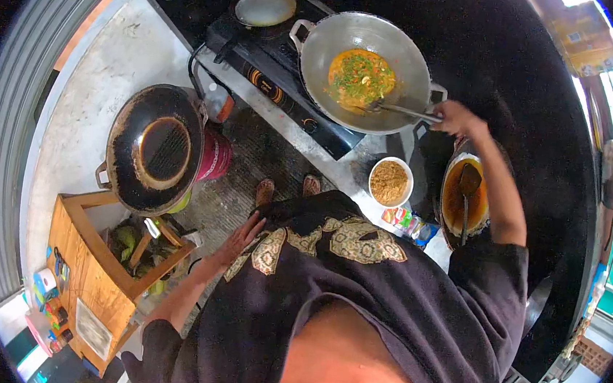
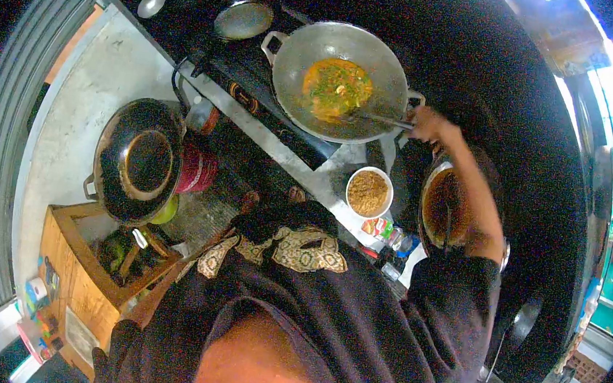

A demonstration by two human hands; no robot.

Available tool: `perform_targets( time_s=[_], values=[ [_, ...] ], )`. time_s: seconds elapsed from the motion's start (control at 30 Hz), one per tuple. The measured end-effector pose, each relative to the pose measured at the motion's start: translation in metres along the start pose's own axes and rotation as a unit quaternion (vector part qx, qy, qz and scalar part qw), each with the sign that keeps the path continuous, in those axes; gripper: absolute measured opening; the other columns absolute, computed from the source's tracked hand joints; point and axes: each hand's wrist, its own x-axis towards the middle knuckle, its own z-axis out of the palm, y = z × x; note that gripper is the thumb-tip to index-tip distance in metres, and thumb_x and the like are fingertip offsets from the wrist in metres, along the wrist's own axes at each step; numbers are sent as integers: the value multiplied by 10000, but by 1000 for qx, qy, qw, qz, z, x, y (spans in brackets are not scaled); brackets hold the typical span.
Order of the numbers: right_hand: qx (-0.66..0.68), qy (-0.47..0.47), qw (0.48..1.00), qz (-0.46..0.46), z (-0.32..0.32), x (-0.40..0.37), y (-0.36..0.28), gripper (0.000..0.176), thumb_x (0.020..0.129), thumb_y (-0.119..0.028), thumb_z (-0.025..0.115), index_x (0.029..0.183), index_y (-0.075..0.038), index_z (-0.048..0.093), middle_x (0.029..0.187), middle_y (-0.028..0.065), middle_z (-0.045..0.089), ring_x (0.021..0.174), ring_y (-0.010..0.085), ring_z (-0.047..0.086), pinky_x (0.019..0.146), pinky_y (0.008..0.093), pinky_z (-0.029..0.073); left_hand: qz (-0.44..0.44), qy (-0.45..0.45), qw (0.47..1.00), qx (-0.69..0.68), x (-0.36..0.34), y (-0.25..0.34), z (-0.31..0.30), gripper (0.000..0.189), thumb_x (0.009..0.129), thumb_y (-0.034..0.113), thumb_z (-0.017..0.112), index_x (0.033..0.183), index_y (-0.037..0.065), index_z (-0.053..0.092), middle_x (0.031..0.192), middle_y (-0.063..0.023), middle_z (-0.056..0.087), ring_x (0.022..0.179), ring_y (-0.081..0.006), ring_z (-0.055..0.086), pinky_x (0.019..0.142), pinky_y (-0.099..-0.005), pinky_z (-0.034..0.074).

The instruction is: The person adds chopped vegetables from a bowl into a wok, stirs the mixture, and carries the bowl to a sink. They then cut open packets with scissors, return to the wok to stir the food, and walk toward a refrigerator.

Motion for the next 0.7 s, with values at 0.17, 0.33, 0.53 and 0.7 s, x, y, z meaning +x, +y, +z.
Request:
perform_targets(
  time_s=[0.17, 0.33, 0.53, 0.7],
  values=[
    [-20, 260, 951, -163, 106, 36, -1, 288, 755, -206, 669, 902, 23, 572, 785, 249, 597, 751, 306, 618, 677, 384, 468, 77, 23, 996, -26, 10, -20, -5, 797, 826, 371, 517, 1438, 107, 82, 1495, -121, -3, 1374, -302, 76, 1100, -440, 162],
    [128, 284, 948, -66, 142, 44, -41, 304, 775, -219, 662, 917, 27, 553, 808, 215, 616, 768, 303, 618, 694, 394, 468, 87, -35, 995, 26, 11, -2, -38, 834, 789, 173, 616, 1433, 123, 88, 1495, -94, -29, 1376, -285, 47, 1117, -437, 137],
    [463, 174, 869, -22, 143, 14, -55, 281, 881, -272, 562, 969, -17, 482, 668, 58, 531, 461, 92, 453, 388, 238, 358, 82, -84, 992, 57, 23, -91, 12, 1007, 681, 43, 712, 1427, 159, 46, 1487, -79, -38, 1373, -287, 20, 1131, -437, 131],
    [564, 182, 806, -12, 134, -17, -43, 232, 915, -254, 514, 927, -25, 480, 651, 30, 499, 437, 74, 429, 354, 206, 334, 62, -91, 992, 68, 2, 0, -58, 1017, 690, 239, 738, 1426, 165, 40, 1485, -84, -26, 1371, -287, 38, 1127, -433, 133]
  ],
)
